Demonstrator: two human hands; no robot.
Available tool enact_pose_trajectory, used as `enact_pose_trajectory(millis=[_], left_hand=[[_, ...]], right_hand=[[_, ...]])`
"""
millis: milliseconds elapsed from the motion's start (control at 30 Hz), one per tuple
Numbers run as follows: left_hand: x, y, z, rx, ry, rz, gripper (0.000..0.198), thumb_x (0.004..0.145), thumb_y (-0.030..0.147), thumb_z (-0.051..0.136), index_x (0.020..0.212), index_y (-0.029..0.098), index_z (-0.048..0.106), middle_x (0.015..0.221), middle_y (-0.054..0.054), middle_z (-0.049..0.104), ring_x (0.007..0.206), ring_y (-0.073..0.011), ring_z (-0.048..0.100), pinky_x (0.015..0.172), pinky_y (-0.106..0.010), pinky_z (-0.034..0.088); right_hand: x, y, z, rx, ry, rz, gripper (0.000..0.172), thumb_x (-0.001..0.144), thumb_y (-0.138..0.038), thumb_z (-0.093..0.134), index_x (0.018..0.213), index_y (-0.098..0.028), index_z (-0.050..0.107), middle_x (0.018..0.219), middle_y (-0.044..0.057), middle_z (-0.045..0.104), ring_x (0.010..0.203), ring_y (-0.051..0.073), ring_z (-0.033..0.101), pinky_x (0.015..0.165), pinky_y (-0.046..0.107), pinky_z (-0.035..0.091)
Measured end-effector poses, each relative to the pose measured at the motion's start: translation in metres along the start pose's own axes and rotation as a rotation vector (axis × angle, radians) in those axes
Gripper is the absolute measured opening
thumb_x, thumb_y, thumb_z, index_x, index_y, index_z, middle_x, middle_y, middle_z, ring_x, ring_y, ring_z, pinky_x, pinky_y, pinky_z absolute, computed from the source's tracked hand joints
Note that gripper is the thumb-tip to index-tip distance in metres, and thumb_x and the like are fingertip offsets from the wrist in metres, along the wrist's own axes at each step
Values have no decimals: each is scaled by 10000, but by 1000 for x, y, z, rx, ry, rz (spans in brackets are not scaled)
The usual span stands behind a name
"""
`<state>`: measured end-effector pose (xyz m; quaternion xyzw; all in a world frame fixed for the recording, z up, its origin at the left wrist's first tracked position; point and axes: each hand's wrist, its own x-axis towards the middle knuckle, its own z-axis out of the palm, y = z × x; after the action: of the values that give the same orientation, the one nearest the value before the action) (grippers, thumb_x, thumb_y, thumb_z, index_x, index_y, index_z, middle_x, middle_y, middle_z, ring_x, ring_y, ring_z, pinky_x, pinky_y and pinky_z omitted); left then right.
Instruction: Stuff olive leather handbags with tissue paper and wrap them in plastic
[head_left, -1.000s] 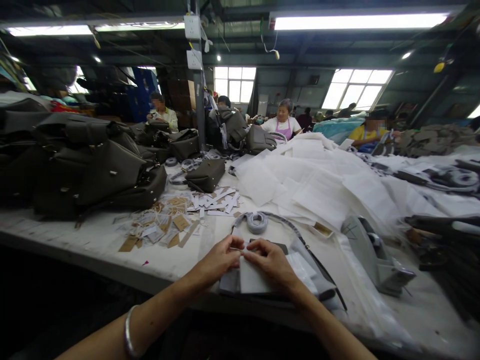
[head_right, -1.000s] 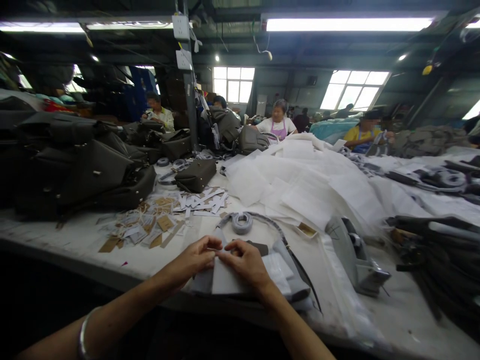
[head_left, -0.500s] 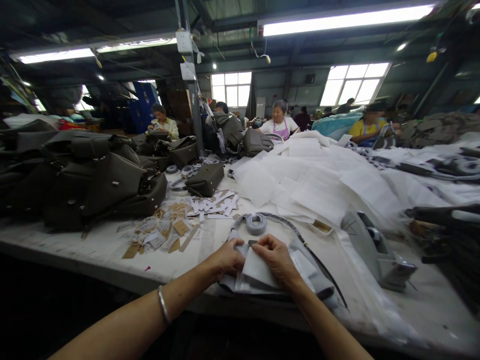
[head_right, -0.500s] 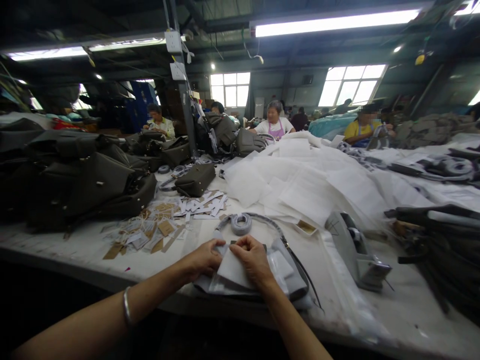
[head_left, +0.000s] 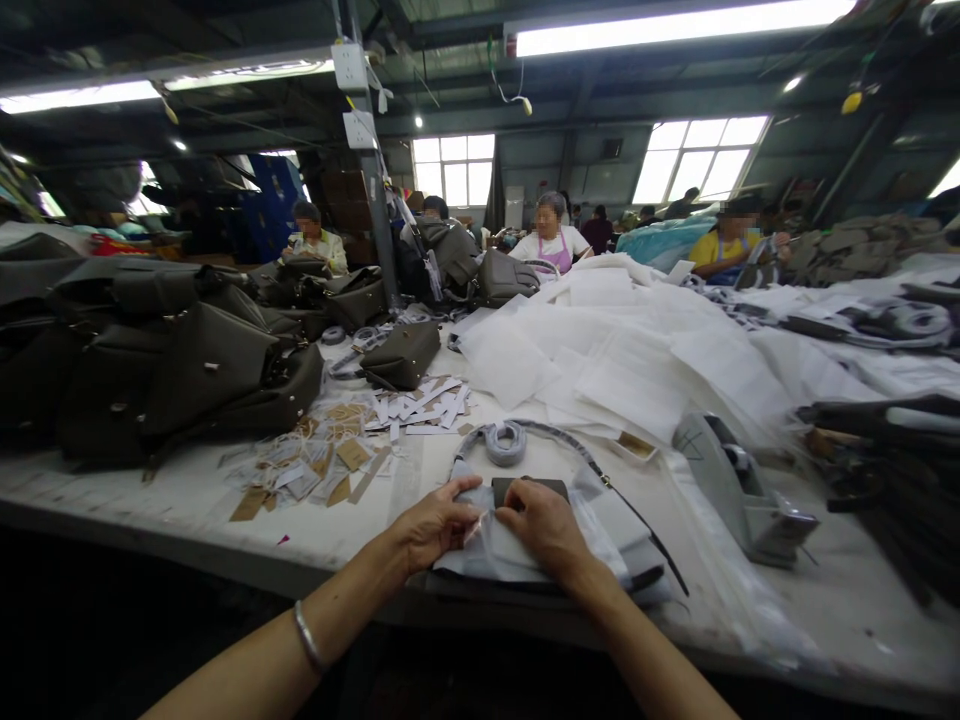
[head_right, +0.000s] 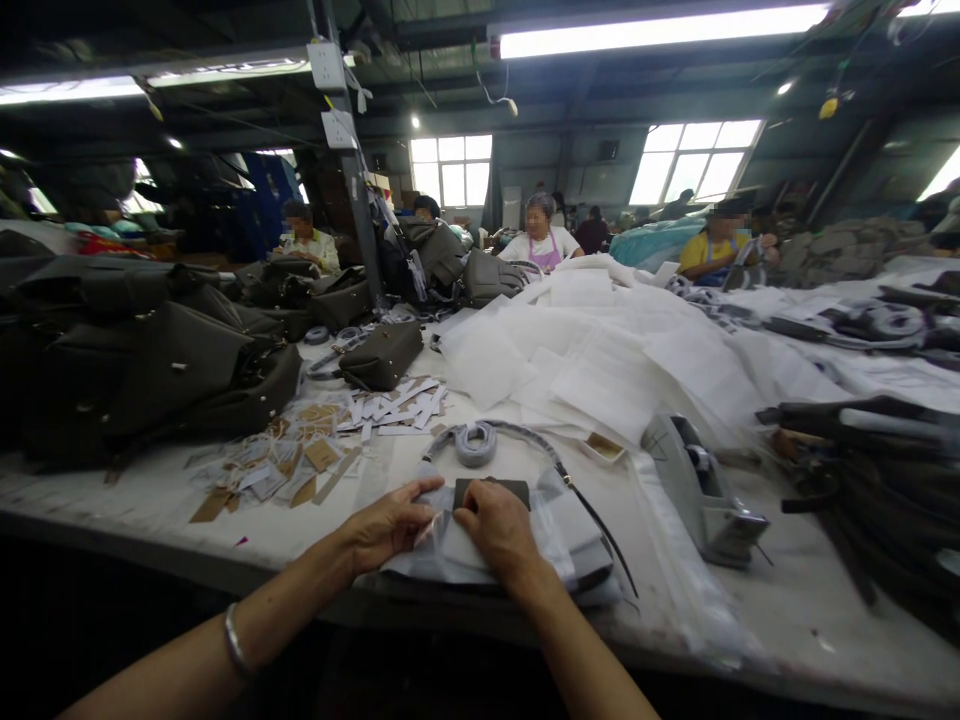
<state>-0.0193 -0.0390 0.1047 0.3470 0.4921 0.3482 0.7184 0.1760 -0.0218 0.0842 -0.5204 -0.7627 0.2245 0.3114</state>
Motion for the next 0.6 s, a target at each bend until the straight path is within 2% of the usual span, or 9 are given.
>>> enact_pose_trajectory(millis=[100,200,333,433,533,600], left_hand=[[0,-1,2,74,6,37,770,585,243,716,1295,167,428,753,35,564,580,-97,516,598,-222,405],[-1,-5,6,210,57,123,644,567,204,692,1178,140,499,681,57,515,557,-109,459,577,-243,376],[-6,-9,10,350,174,271,629,558,150,691,1162,190,522,850,33,529,768,-137,501,755,-256,407],[-8,-8,8,373,171,237,709,587,203,682,1257,168,455,954,-13,555,848,-162,549,801,-285,433],[-6,-5,6,335,118,148,771,620,277,664,1322,145,376,926,-25,568,819,-167,591,709,-273,469],[-2,-3,5,329,105,124,812,612,279,664,1346,141,347,880,-10,562,765,-156,589,613,-234,451]], right_hand=[[-2,0,1,-18,40,-20,130,776,-202,659,686,-217,567,738,11,638,748,192,589,705,284,399],[-5,3,3,-21,103,-56,130,806,-212,660,717,-214,565,775,28,644,773,202,595,722,296,413],[-6,6,4,-4,122,-72,137,809,-218,673,726,-213,564,770,29,639,772,208,595,725,303,418],[-4,6,3,43,111,-43,150,789,-231,688,705,-216,564,739,19,639,738,200,593,706,295,418],[-1,6,2,110,86,17,160,782,-267,690,685,-216,574,698,5,637,687,185,587,671,282,413],[0,6,2,142,66,48,166,779,-289,689,676,-215,582,668,-5,631,660,177,579,651,277,405]])
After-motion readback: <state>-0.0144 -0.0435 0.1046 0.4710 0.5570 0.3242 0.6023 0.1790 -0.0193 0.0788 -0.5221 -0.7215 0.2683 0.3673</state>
